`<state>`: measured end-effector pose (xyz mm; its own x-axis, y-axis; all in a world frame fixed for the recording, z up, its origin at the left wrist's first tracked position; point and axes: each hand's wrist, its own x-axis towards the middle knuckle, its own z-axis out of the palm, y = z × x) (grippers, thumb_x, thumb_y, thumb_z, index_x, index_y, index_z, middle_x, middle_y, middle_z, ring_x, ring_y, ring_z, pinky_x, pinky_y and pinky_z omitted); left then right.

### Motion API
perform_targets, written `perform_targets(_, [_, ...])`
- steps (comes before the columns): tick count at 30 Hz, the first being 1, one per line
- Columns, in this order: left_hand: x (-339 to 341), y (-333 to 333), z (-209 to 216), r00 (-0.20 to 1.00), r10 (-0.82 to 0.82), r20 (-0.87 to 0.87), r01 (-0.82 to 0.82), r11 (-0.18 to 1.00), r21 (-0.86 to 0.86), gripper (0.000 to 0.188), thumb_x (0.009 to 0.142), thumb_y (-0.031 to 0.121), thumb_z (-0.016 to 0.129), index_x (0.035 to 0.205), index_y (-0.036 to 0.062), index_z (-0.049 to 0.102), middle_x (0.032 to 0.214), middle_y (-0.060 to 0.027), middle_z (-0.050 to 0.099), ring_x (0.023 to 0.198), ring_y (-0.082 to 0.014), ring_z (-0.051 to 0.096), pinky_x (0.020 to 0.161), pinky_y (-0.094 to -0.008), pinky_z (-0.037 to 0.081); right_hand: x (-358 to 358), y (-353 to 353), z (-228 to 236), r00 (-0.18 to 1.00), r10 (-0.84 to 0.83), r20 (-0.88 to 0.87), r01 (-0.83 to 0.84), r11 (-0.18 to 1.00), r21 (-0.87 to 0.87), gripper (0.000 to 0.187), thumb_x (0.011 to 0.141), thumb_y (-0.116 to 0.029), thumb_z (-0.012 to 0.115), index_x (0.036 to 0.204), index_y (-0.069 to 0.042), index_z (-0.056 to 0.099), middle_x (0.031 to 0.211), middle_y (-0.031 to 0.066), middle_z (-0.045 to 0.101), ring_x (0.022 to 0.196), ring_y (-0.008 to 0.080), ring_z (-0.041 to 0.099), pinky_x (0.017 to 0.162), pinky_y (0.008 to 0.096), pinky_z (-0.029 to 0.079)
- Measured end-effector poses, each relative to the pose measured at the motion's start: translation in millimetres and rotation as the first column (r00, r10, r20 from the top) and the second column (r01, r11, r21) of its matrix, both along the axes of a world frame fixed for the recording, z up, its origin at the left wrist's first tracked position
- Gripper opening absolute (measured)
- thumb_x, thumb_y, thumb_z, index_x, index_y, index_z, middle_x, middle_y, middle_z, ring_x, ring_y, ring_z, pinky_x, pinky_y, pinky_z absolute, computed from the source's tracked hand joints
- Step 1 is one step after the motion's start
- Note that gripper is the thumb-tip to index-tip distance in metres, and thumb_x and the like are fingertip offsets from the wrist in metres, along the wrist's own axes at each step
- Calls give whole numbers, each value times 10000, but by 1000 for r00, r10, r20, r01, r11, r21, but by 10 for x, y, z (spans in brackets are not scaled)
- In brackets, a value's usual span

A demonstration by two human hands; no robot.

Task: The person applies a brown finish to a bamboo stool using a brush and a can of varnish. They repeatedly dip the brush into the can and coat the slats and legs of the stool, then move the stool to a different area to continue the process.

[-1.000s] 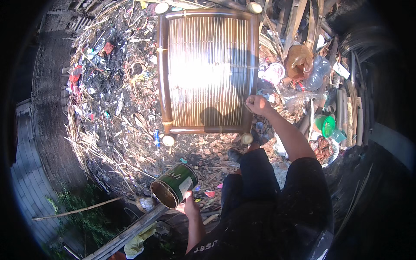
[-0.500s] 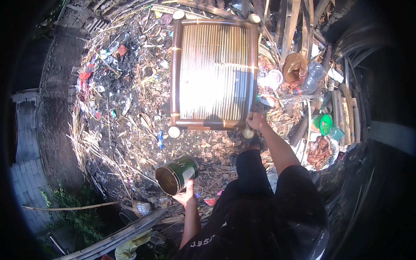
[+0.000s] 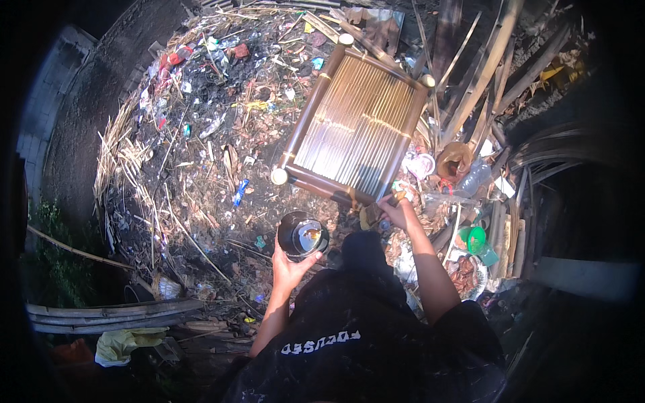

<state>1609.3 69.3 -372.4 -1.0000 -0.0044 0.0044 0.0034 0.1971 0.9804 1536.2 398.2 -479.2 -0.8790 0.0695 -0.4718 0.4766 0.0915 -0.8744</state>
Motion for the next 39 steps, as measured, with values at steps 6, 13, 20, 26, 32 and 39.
perform_targets(6, [254, -119, 3, 1000, -16, 11, 18, 994, -112, 1060, 624, 313, 937, 1459, -33, 383, 1350, -237, 552, 1268, -359, 542, 1093, -444, 415, 104, -390, 1065, 975, -14, -223, -4, 997, -81, 219, 959, -210, 683, 1040, -6, 679, 893, 66, 696, 696, 126, 683, 590, 249, 554])
perform_targets(13, [433, -246, 47, 999, -12, -39, -3, 929, -369, 1097, 596, 348, 930, 1470, -19, 377, 1384, -245, 536, 1301, -375, 509, 1106, -447, 396, 214, -955, 2163, 903, 255, -347, -287, 957, -44, 177, 964, -155, 656, 1023, 12, 667, 839, 58, 674, 634, 117, 649, 568, 235, 524])
perform_targets(20, [489, -271, 106, 998, -37, -41, 16, 906, -423, 1103, 606, 373, 924, 1482, 0, 367, 1430, -224, 497, 1316, -397, 465, 1117, -456, 385, 386, -1694, 2185, 747, 638, -189, -462, 702, 542, 214, 870, -244, 719, 904, -32, 721, 774, 159, 700, 731, 302, 703, 710, 384, 551])
perform_targets(26, [518, -290, 100, 999, -28, -41, 8, 905, -426, 1088, 595, 350, 932, 1473, 5, 389, 1428, -209, 497, 1310, -388, 467, 1106, -452, 396, 431, -1821, 1876, 676, 700, -233, -421, 625, 657, 264, 884, -326, 711, 996, -88, 719, 713, 145, 687, 660, 253, 696, 638, 373, 538])
perform_targets(32, [495, -364, 72, 997, -30, -70, -2, 906, -424, 1097, 616, 390, 927, 1480, -2, 374, 1437, -241, 486, 1315, -406, 466, 1114, -466, 380, 344, -1846, 1963, 702, 666, -252, -451, 690, 566, 198, 858, -216, 735, 896, -22, 718, 752, 161, 688, 695, 284, 674, 680, 379, 536])
perform_targets(39, [471, -390, 100, 999, -17, -52, -4, 922, -388, 1095, 612, 371, 934, 1478, -3, 377, 1427, -247, 492, 1304, -405, 475, 1112, -465, 380, 379, -1863, 2074, 712, 651, -263, -468, 719, 513, 186, 864, -205, 726, 927, -30, 720, 745, 124, 694, 636, 220, 678, 621, 346, 529])
